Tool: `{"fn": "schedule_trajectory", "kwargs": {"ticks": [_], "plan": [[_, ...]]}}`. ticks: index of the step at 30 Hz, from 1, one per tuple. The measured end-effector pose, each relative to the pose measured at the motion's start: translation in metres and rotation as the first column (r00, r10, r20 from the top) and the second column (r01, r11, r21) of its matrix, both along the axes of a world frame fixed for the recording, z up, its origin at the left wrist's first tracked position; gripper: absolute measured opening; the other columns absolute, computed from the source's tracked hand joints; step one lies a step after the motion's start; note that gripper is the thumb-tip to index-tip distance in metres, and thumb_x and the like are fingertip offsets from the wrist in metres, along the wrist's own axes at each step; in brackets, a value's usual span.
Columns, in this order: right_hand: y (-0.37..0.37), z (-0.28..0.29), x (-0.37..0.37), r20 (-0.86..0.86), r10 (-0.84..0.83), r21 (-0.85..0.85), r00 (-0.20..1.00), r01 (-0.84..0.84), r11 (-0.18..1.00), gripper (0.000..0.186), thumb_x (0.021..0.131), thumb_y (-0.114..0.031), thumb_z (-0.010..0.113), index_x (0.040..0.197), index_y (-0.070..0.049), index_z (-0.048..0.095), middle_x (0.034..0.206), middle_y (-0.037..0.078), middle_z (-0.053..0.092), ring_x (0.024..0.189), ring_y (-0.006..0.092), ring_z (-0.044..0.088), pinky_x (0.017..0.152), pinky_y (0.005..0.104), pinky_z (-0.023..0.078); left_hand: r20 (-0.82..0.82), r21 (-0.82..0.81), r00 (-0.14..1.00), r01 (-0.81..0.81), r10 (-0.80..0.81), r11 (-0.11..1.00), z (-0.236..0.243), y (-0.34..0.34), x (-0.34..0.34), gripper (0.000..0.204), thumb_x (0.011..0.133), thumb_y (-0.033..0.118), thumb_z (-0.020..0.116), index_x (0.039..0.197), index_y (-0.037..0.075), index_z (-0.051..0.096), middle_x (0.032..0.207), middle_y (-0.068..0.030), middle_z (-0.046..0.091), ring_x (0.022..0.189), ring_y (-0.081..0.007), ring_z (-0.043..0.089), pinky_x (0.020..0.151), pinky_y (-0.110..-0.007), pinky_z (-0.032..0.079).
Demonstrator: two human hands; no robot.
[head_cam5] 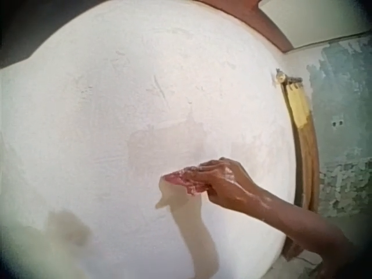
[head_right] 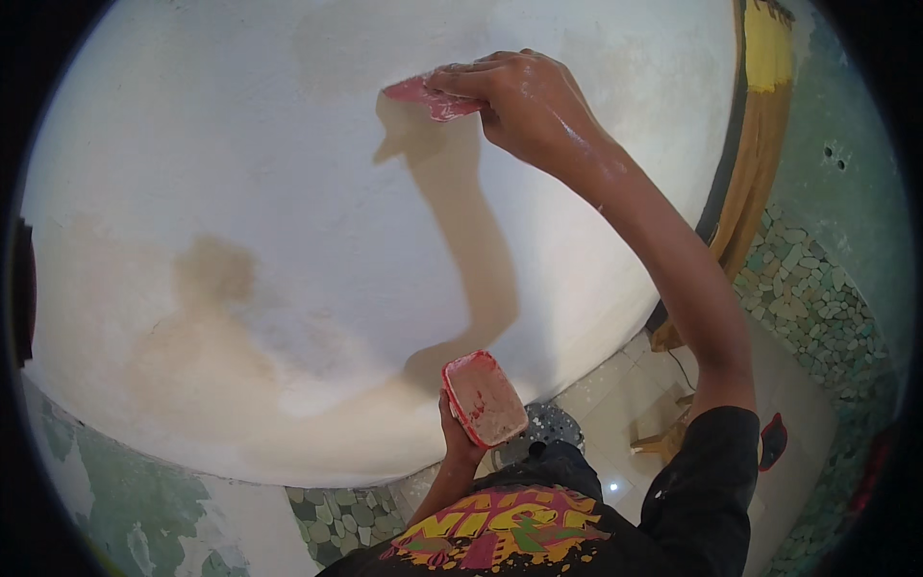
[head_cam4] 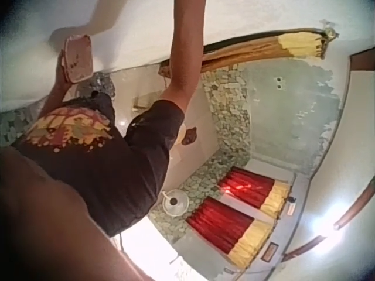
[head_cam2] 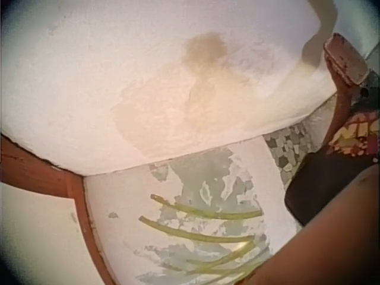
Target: Applying plaster or joint compound to a wall using a putty knife.
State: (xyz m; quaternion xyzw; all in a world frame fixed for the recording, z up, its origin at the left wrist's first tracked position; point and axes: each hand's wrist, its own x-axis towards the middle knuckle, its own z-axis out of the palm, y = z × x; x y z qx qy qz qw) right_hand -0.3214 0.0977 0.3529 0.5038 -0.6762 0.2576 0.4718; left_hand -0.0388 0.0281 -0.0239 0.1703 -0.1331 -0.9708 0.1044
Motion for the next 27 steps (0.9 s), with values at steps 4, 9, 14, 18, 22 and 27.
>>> {"fn": "schedule_trajectory", "kwargs": {"ticks": [4, 9, 14, 18, 22, 27], "plan": [[0.008, 0.032, -0.014, -0.036, -0.013, -0.029, 0.999, 0.012, 1.0, 0.046, 0.082, 0.008, 0.065, 0.116, -0.018, 0.08, 0.107, 0.005, 0.079, 0.095, 0.029, 0.075, 0.08, 0.0397, 0.06, -0.022, -0.051, 0.998, 0.057, -0.058, 0.997, -0.005, -0.002, -0.002, 0.076, 0.103, 0.069, 0.04, 0.158, 0.017, 0.045, 0.155, -0.0118, 0.054, 0.139, -0.036, 0.054, 0.115, -0.059, 0.045], [0.011, 0.039, -0.043, -0.221, -0.191, 0.016, 0.956, 0.2, 0.98, 0.059, 0.083, 0.013, 0.069, 0.128, -0.025, 0.077, 0.128, 0.001, 0.075, 0.116, 0.0269, 0.072, 0.099, 0.0379, 0.058, 0.02, -0.099, 1.0, 0.016, -0.014, 0.995, -0.008, 0.003, -0.005, 0.075, 0.104, 0.069, 0.04, 0.158, 0.017, 0.044, 0.155, -0.0119, 0.054, 0.139, -0.0359, 0.054, 0.115, -0.059, 0.045], [0.021, 0.016, -0.018, -0.172, -0.205, 0.137, 0.963, 0.23, 0.964, 0.052, 0.085, 0.005, 0.073, 0.127, -0.026, 0.078, 0.13, -0.002, 0.075, 0.123, 0.0238, 0.069, 0.105, 0.0396, 0.054, -0.04, -0.012, 0.999, 0.001, -0.002, 1.0, -0.006, 0.003, 0.001, 0.072, 0.104, 0.065, 0.042, 0.155, 0.016, 0.047, 0.151, -0.012, 0.057, 0.134, -0.0353, 0.058, 0.112, -0.056, 0.048], [0.013, 0.03, -0.02, -0.253, -0.148, 0.039, 0.956, 0.163, 0.986, 0.05, 0.084, 0.003, 0.073, 0.126, -0.024, 0.078, 0.128, -0.001, 0.076, 0.123, 0.0235, 0.068, 0.103, 0.0398, 0.053, -0.028, -0.036, 1.0, 0.007, -0.008, 0.999, -0.001, 0.006, -0.001, 0.072, 0.104, 0.065, 0.042, 0.155, 0.015, 0.046, 0.151, -0.012, 0.057, 0.134, -0.0353, 0.057, 0.112, -0.056, 0.047], [0.002, 0.008, -0.019, -0.194, -0.101, -0.053, 0.976, 0.092, 0.994, 0.048, 0.083, 0.0, 0.075, 0.125, -0.023, 0.078, 0.125, -0.001, 0.077, 0.121, 0.0224, 0.069, 0.102, 0.0388, 0.052, -0.017, -0.042, 1.0, -0.003, 0.002, 0.999, 0.001, 0.007, -0.002, 0.071, 0.105, 0.065, 0.041, 0.156, 0.015, 0.046, 0.151, -0.0118, 0.057, 0.135, -0.0353, 0.057, 0.113, -0.056, 0.047], [0.018, 0.001, -0.008, -0.103, -0.093, 0.041, 0.99, 0.098, 0.994, 0.045, 0.084, 0.0, 0.074, 0.123, -0.022, 0.078, 0.125, -0.001, 0.076, 0.117, 0.0234, 0.07, 0.099, 0.0396, 0.053, 0.021, -0.08, 0.999, -0.025, 0.027, 0.996, 0.003, 0.008, -0.002, 0.071, 0.105, 0.064, 0.041, 0.155, 0.014, 0.046, 0.15, -0.012, 0.057, 0.135, -0.0355, 0.057, 0.113, -0.056, 0.046]]}}
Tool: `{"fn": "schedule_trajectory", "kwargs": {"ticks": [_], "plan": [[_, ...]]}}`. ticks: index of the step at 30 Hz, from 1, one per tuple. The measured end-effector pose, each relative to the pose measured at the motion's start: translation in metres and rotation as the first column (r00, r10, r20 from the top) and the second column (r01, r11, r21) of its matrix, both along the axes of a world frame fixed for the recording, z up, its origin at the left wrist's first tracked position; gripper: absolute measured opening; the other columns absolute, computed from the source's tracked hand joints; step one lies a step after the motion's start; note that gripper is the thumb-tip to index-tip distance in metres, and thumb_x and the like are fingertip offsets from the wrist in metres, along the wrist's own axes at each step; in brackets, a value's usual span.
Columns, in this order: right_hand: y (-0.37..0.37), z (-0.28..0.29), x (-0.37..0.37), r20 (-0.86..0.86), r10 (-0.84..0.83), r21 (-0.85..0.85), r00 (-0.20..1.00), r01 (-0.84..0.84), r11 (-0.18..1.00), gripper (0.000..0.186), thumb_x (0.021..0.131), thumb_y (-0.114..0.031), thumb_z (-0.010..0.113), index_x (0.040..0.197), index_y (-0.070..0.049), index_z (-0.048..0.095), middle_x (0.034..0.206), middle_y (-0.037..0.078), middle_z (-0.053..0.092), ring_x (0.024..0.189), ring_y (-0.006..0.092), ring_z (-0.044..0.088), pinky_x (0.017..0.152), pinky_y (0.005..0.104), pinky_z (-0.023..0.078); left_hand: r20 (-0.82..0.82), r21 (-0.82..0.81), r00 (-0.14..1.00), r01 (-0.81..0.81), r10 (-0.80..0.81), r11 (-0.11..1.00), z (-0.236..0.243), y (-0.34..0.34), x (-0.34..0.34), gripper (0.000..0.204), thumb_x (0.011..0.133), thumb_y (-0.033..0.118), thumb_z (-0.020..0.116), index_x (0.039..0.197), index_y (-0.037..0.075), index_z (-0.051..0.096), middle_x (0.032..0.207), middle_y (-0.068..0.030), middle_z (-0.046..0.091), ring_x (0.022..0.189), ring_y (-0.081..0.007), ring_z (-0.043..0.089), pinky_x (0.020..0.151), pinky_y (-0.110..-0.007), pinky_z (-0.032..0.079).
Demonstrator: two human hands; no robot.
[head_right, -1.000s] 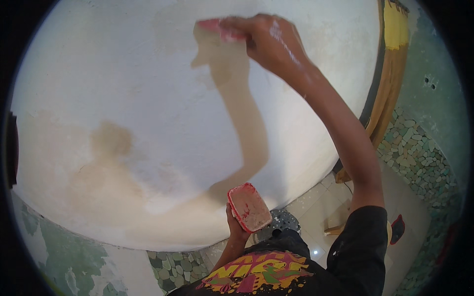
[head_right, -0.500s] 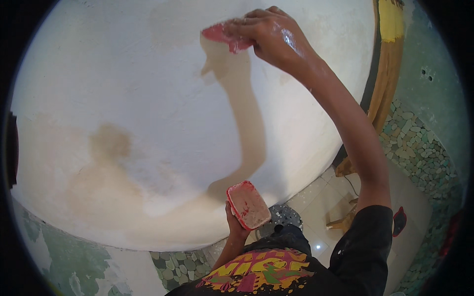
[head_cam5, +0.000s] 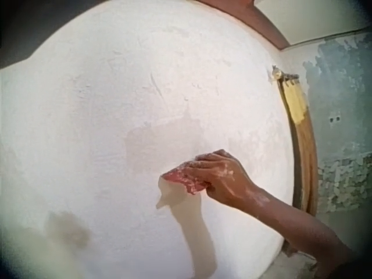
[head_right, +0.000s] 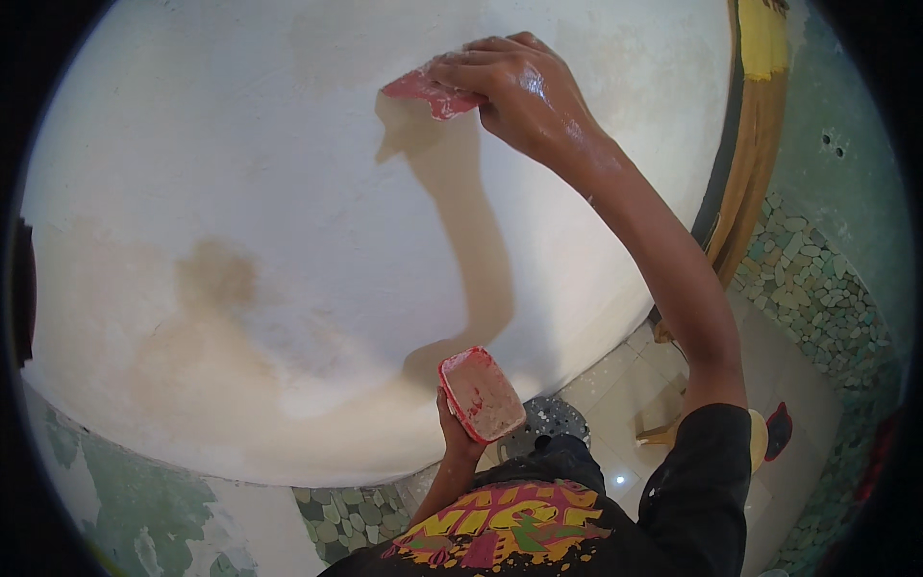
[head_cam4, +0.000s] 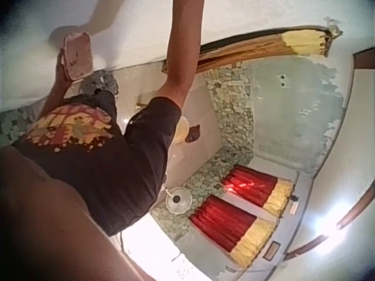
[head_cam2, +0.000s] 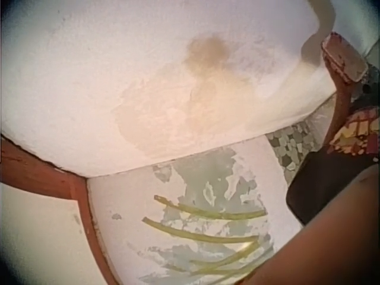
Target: Applying plaster or joint compound to a wall using a putty knife.
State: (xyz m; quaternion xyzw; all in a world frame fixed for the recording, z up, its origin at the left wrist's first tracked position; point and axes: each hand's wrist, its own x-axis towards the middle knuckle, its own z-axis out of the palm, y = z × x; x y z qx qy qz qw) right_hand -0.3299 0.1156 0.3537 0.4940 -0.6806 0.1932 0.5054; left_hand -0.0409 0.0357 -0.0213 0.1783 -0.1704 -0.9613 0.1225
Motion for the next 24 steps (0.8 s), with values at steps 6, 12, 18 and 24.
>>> {"fn": "schedule_trajectory", "kwargs": {"ticks": [6, 12, 18, 24], "plan": [[-0.002, -0.009, -0.02, -0.084, -0.057, -0.096, 0.995, 0.049, 0.994, 0.045, 0.083, -0.002, 0.074, 0.124, -0.021, 0.077, 0.129, 0.0, 0.075, 0.117, 0.0223, 0.07, 0.094, 0.0401, 0.054, -0.032, 0.015, 0.999, 0.008, -0.008, 1.0, -0.011, 0.0, -0.003, 0.071, 0.105, 0.064, 0.041, 0.154, 0.014, 0.047, 0.15, -0.0123, 0.057, 0.135, -0.0351, 0.057, 0.114, -0.056, 0.045], [0.019, -0.017, -0.02, -0.019, 0.049, -0.096, 0.999, -0.051, 0.994, 0.04, 0.08, -0.001, 0.075, 0.116, -0.018, 0.08, 0.116, 0.002, 0.079, 0.108, 0.0236, 0.073, 0.09, 0.0392, 0.055, -0.015, -0.014, 0.999, -0.039, 0.039, 0.999, -0.016, -0.001, 0.003, 0.07, 0.105, 0.064, 0.042, 0.154, 0.014, 0.048, 0.149, -0.0116, 0.058, 0.135, -0.0346, 0.057, 0.114, -0.055, 0.046], [0.018, 0.03, -0.058, -0.162, -0.009, -0.23, 0.987, -0.029, 0.973, 0.055, 0.08, 0.009, 0.068, 0.128, -0.017, 0.077, 0.13, 0.005, 0.075, 0.124, 0.026, 0.069, 0.101, 0.0366, 0.054, -0.021, -0.011, 1.0, -0.014, 0.014, 1.0, -0.017, -0.001, 0.005, 0.069, 0.105, 0.063, 0.044, 0.154, 0.014, 0.047, 0.151, -0.0124, 0.057, 0.137, -0.035, 0.056, 0.115, -0.056, 0.045], [-0.006, -0.06, -0.021, -0.103, -0.088, -0.001, 0.991, 0.088, 0.996, 0.059, 0.082, -0.007, 0.081, 0.137, -0.023, 0.071, 0.14, 0.0, 0.07, 0.132, 0.0231, 0.064, 0.099, 0.0375, 0.054, -0.075, 0.028, 0.991, 0.11, -0.107, 0.994, -0.012, -0.012, -0.002, 0.071, 0.104, 0.064, 0.045, 0.155, 0.016, 0.047, 0.151, -0.0117, 0.057, 0.137, -0.0347, 0.057, 0.114, -0.058, 0.046]]}}
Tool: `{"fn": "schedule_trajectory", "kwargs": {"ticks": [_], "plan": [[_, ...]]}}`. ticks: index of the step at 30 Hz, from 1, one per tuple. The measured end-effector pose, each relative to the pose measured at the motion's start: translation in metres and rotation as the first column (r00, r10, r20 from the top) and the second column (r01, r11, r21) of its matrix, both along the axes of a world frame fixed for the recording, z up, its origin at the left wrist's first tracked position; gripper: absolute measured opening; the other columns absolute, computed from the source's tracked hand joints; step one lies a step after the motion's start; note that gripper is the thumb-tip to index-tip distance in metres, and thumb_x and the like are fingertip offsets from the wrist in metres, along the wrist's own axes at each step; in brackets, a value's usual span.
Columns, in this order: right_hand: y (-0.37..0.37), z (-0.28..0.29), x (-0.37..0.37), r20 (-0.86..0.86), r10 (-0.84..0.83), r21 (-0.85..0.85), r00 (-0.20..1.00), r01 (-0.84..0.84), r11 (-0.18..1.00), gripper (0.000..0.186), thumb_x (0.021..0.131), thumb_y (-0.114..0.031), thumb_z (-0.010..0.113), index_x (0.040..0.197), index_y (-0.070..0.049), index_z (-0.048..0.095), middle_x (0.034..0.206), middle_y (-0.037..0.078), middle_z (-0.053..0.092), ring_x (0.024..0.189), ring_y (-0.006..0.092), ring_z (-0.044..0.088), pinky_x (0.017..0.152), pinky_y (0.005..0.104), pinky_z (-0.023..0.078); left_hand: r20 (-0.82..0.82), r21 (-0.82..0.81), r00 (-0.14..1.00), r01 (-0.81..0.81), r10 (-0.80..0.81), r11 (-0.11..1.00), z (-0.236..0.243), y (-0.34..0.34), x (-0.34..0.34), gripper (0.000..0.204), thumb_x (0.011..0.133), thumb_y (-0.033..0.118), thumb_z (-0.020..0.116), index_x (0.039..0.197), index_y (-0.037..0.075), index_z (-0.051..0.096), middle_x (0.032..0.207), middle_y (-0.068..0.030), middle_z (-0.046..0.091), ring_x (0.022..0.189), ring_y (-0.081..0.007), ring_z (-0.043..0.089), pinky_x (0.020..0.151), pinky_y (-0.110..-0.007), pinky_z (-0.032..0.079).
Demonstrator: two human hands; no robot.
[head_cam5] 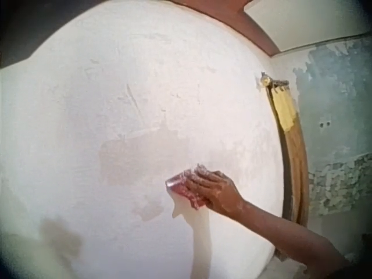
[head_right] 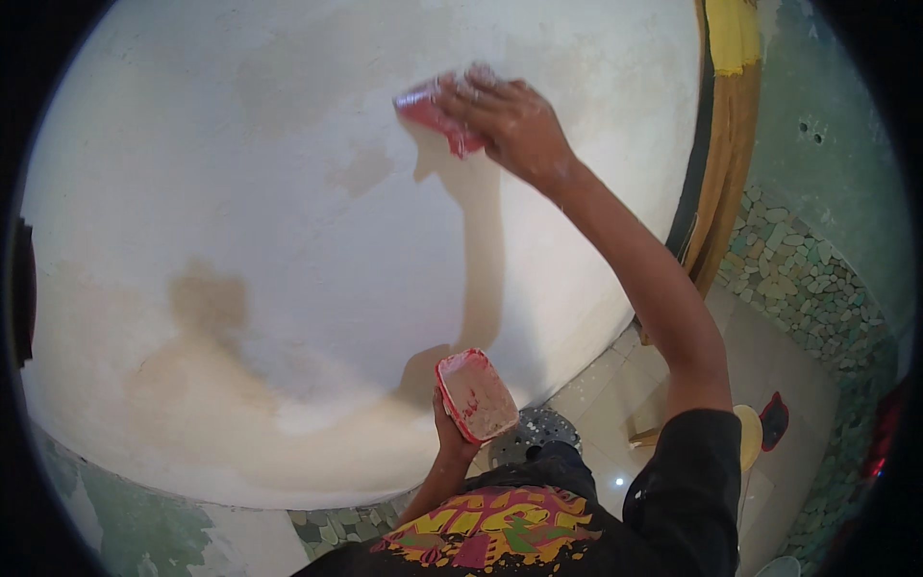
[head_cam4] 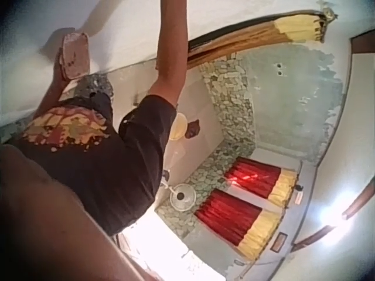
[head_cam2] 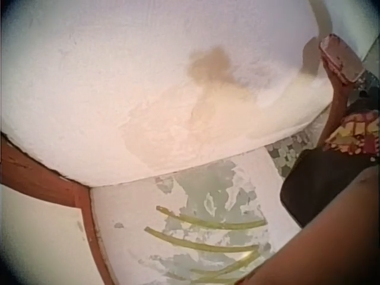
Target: Applying plaster or joint compound to a wall using a putty knife.
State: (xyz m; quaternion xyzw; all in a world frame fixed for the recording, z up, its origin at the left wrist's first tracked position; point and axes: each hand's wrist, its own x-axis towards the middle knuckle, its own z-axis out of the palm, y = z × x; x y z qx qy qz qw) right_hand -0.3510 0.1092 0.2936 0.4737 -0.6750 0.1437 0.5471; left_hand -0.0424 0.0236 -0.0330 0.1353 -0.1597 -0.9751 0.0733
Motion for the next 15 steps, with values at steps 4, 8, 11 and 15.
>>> {"fn": "schedule_trajectory", "kwargs": {"ticks": [4, 8, 11, 15], "plan": [[0.0, -0.045, 0.055, 0.181, 0.041, 0.144, 0.983, -0.068, 0.987, 0.047, 0.09, 0.0, 0.072, 0.133, -0.019, 0.073, 0.136, 0.004, 0.072, 0.132, 0.0263, 0.064, 0.101, 0.0387, 0.054, -0.067, 0.011, 0.989, 0.135, -0.134, 0.991, -0.007, -0.017, -0.006, 0.074, 0.103, 0.067, 0.044, 0.156, 0.016, 0.046, 0.152, -0.0113, 0.056, 0.136, -0.0347, 0.057, 0.113, -0.058, 0.046], [-0.01, -0.062, 0.063, 0.637, 0.524, -0.482, 0.565, -0.239, 0.843, 0.038, 0.098, 0.006, 0.059, 0.128, -0.011, 0.075, 0.121, 0.013, 0.077, 0.101, 0.0226, 0.076, 0.096, 0.0345, 0.057, -0.153, -0.014, 0.977, 0.15, -0.15, 0.989, -0.027, -0.019, -0.016, 0.075, 0.103, 0.068, 0.043, 0.156, 0.016, 0.047, 0.151, -0.0108, 0.057, 0.135, -0.0346, 0.058, 0.112, -0.057, 0.047], [-0.03, -0.017, 0.057, 0.436, 0.436, -0.44, 0.788, -0.236, 0.867, 0.037, 0.094, -0.003, 0.067, 0.128, -0.011, 0.075, 0.12, 0.012, 0.077, 0.103, 0.0287, 0.075, 0.095, 0.0382, 0.058, -0.158, 0.029, 0.971, 0.185, -0.178, 0.982, -0.039, -0.02, -0.016, 0.074, 0.103, 0.068, 0.042, 0.156, 0.016, 0.047, 0.15, -0.0113, 0.058, 0.135, -0.0344, 0.058, 0.112, -0.057, 0.047], [-0.056, 0.049, 0.044, 0.05, 0.126, -0.217, 0.991, -0.112, 0.97, 0.042, 0.092, -0.007, 0.073, 0.133, -0.007, 0.069, 0.139, 0.014, 0.069, 0.127, 0.0271, 0.067, 0.108, 0.0424, 0.056, -0.062, -0.046, 0.993, 0.096, -0.099, 0.994, -0.051, -0.016, -0.016, 0.074, 0.103, 0.068, 0.041, 0.156, 0.016, 0.047, 0.15, -0.012, 0.058, 0.135, -0.0348, 0.058, 0.112, -0.058, 0.047]]}}
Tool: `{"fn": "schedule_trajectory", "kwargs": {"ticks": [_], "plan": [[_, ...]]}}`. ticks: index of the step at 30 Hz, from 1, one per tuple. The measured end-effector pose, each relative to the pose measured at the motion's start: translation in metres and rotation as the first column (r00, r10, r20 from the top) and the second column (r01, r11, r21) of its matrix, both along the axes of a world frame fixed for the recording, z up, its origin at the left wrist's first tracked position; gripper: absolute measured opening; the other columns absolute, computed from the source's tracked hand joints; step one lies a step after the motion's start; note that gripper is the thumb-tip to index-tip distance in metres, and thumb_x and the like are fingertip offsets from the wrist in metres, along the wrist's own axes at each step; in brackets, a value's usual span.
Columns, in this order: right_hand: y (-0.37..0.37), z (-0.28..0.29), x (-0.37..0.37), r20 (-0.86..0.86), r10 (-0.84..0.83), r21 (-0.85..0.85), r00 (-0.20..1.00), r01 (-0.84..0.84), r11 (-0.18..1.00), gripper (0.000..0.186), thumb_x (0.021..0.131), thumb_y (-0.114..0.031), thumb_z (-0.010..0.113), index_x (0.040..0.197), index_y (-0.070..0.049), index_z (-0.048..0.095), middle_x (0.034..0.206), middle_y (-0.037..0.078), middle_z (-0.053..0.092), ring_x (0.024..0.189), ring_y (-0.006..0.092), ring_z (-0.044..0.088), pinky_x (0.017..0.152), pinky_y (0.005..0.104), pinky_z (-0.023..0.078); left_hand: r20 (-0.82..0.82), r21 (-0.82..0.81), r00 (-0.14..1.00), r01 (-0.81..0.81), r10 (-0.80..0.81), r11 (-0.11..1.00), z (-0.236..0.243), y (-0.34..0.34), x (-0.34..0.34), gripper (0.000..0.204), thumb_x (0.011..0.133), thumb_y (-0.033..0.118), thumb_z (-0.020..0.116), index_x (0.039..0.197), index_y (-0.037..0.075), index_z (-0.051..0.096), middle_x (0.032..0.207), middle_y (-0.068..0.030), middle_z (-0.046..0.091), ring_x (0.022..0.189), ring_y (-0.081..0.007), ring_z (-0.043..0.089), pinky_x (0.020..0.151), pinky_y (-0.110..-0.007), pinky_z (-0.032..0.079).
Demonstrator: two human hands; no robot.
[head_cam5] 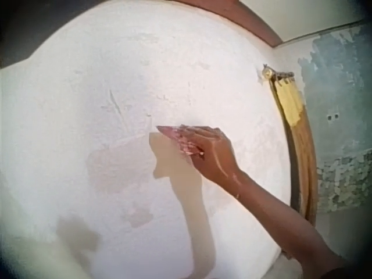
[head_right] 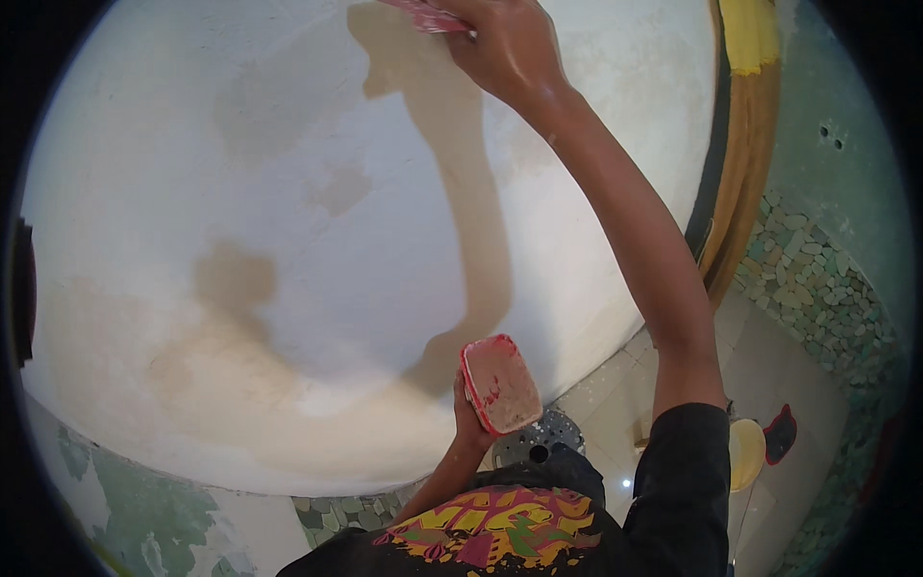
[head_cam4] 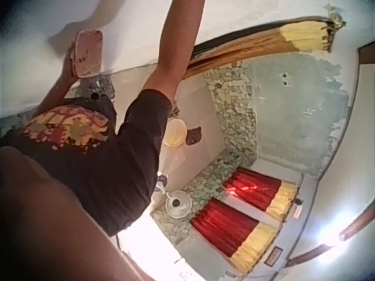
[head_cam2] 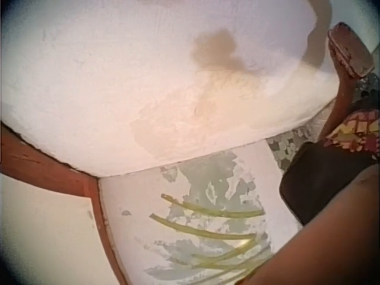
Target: Applying plaster or joint compound to a wall using a putty knife.
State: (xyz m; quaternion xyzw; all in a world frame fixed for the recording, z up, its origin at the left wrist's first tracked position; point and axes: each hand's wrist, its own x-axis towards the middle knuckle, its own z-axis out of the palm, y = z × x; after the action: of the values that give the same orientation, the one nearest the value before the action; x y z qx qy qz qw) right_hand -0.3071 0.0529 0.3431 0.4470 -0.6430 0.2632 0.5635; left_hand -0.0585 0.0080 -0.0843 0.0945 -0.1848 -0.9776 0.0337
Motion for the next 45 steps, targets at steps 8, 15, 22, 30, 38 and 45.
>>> {"fn": "schedule_trajectory", "kwargs": {"ticks": [8, 15, 22, 30, 38, 45], "plan": [[-0.018, -0.083, 0.006, -0.162, -0.014, 0.029, 0.987, 0.019, 0.999, 0.057, 0.076, -0.008, 0.078, 0.131, -0.015, 0.071, 0.129, 0.005, 0.074, 0.12, 0.0282, 0.069, 0.094, 0.0418, 0.056, 0.066, 0.088, 0.997, -0.039, 0.033, 0.995, -0.008, 0.011, 0.006, 0.074, 0.103, 0.068, 0.04, 0.156, 0.016, 0.047, 0.15, -0.0123, 0.058, 0.135, -0.0356, 0.058, 0.113, -0.059, 0.047], [0.027, -0.129, 0.054, 0.53, 0.391, 0.035, 0.753, -0.48, 0.877, 0.039, 0.083, 0.0, 0.067, 0.121, -0.005, 0.076, 0.11, 0.01, 0.079, 0.101, 0.0297, 0.074, 0.091, 0.0379, 0.057, -0.01, 0.129, 0.999, -0.029, 0.031, 0.991, -0.011, 0.01, -0.004, 0.076, 0.103, 0.068, 0.042, 0.156, 0.014, 0.046, 0.15, -0.0127, 0.058, 0.135, -0.0349, 0.059, 0.114, -0.057, 0.047], [0.104, -0.194, 0.077, 0.46, 0.747, -0.88, -0.481, -0.134, 0.455, 0.02, 0.094, -0.005, 0.066, 0.113, 0.003, 0.068, 0.106, 0.009, 0.073, 0.095, 0.0193, 0.07, 0.091, 0.0359, 0.056, -0.014, 0.1, 0.982, -0.184, 0.186, 0.978, -0.012, 0.024, -0.005, 0.075, 0.104, 0.067, 0.041, 0.157, 0.013, 0.045, 0.151, -0.0136, 0.057, 0.135, -0.0358, 0.058, 0.113, -0.057, 0.047], [0.155, -0.28, 0.132, 0.421, 0.726, -0.844, -0.544, 0.057, 0.533, 0.021, 0.095, -0.003, 0.069, 0.115, 0.003, 0.068, 0.109, 0.009, 0.074, 0.1, 0.0189, 0.071, 0.093, 0.0363, 0.055, -0.038, 0.01, 0.942, -0.335, 0.335, 0.942, 0.005, 0.035, 0.002, 0.076, 0.107, 0.066, 0.036, 0.156, 0.009, 0.044, 0.148, -0.0153, 0.058, 0.133, -0.0359, 0.058, 0.112, -0.054, 0.048], [0.175, -0.316, 0.168, 0.821, 0.444, -0.513, -0.359, -0.122, 0.85, 0.02, 0.1, -0.007, 0.069, 0.115, 0.006, 0.072, 0.103, 0.007, 0.078, 0.087, 0.0104, 0.069, 0.079, 0.0295, 0.057, 0.023, -0.212, 0.866, -0.484, 0.499, 0.849, 0.01, 0.034, 0.002, 0.076, 0.107, 0.066, 0.034, 0.155, 0.008, 0.043, 0.149, -0.0164, 0.055, 0.133, -0.035, 0.058, 0.112, -0.052, 0.048], [0.153, -0.321, 0.179, 0.988, 0.123, -0.151, -0.097, -0.394, 0.907, 0.038, 0.09, 0.0, 0.065, 0.127, 0.003, 0.069, 0.097, 0.019, 0.077, 0.083, 0.0111, 0.068, 0.073, 0.031, 0.056, -0.027, -0.247, 0.85, -0.516, 0.526, 0.82, -0.006, 0.028, 0.012, 0.068, 0.108, 0.063, 0.039, 0.15, 0.01, 0.049, 0.143, -0.0118, 0.062, 0.128, -0.0304, 0.062, 0.109, -0.049, 0.052]]}}
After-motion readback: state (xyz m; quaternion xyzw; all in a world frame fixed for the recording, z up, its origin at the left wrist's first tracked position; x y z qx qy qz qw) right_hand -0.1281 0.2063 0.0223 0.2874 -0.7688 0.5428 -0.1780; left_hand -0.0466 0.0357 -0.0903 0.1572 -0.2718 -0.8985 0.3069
